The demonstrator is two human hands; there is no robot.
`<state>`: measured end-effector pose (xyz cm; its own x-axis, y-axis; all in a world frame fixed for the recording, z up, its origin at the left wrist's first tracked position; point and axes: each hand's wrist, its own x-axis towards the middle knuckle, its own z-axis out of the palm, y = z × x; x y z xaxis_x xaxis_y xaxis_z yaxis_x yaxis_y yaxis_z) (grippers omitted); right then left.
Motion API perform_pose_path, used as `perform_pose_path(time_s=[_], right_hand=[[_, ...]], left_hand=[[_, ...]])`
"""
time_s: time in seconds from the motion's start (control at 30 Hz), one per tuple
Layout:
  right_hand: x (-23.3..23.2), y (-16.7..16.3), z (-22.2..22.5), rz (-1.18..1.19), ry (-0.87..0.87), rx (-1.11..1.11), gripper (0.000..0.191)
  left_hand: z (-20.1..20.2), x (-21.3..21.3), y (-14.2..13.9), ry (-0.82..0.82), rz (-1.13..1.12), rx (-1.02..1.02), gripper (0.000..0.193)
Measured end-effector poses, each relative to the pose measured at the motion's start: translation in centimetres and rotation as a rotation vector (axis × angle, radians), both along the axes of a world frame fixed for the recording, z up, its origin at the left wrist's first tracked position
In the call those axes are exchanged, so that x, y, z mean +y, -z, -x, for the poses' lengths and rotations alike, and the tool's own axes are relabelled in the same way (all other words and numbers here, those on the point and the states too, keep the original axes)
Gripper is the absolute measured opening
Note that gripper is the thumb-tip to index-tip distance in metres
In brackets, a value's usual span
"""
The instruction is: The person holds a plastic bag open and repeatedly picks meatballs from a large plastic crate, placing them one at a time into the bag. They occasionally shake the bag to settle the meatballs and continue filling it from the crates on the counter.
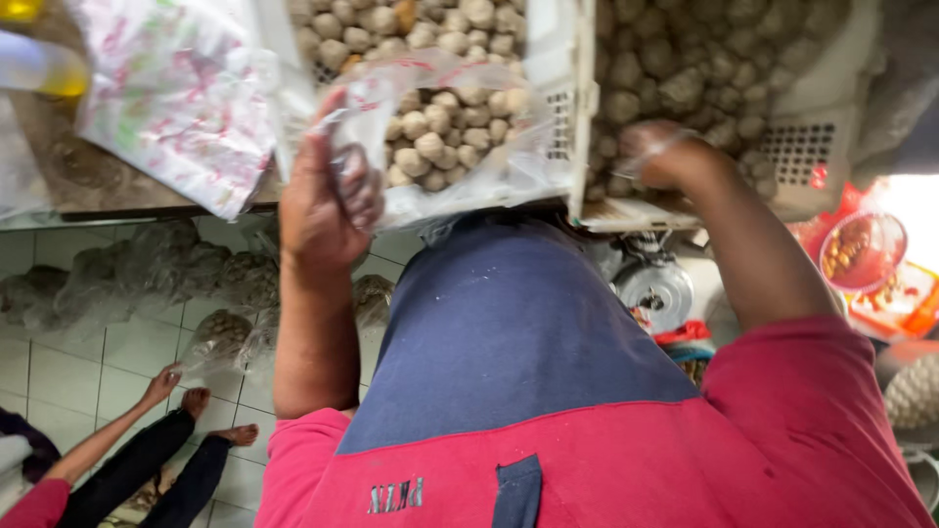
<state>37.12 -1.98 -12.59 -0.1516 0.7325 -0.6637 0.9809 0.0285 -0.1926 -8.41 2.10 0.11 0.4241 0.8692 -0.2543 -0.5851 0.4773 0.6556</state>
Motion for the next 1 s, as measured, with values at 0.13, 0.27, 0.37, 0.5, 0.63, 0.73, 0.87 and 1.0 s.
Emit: perform_pose_path(time_s=[0.13,0.27,0.37,0.5,0.63,0.73,0.87,1.0], right_hand=[[-0.2,-8.4,2.8,0.149,0.517,0.695,0.023],[1.8,-14.4,11.1,0.099,0.389,0.941,0.028],[3.1,-15.2,12.4,-0.038,0.331,1.23,0.042],[2.3,-13.1,6.2,-0.266,0.395,0.63,0.032],[-0.4,-7.6,3.2,-0.052,0.221,-0.021,0.051],[-1.0,-3.2,3.0,-0.004,0.171,-0.157,0.057],[-1.4,0.6,1.7,0.087,0.11,-0.165,0.045],[-2.0,0.3,-1.7,0.032,0.064,-0.118,0.027]], left_hand=[[-0.5,0.2,-1.3,0.044,0.007,-0.033,0.058],[-1.4,0.2,-2.1,0.02,-0.06,0.024,0.056],[-1.6,0.1,-2.3,0.007,-0.098,0.065,0.055],[-1.4,-0.1,-2.4,0.011,-0.111,0.109,0.055],[-1.4,-0.2,-2.1,0.0,-0.063,0.064,0.053],[-1.4,-0.2,-2.0,-0.008,-0.115,0.145,0.052],[-1.5,0.0,-2.0,-0.025,-0.109,0.292,0.051],[-1.2,0.1,-2.2,-0.022,-0.318,0.639,0.037]])
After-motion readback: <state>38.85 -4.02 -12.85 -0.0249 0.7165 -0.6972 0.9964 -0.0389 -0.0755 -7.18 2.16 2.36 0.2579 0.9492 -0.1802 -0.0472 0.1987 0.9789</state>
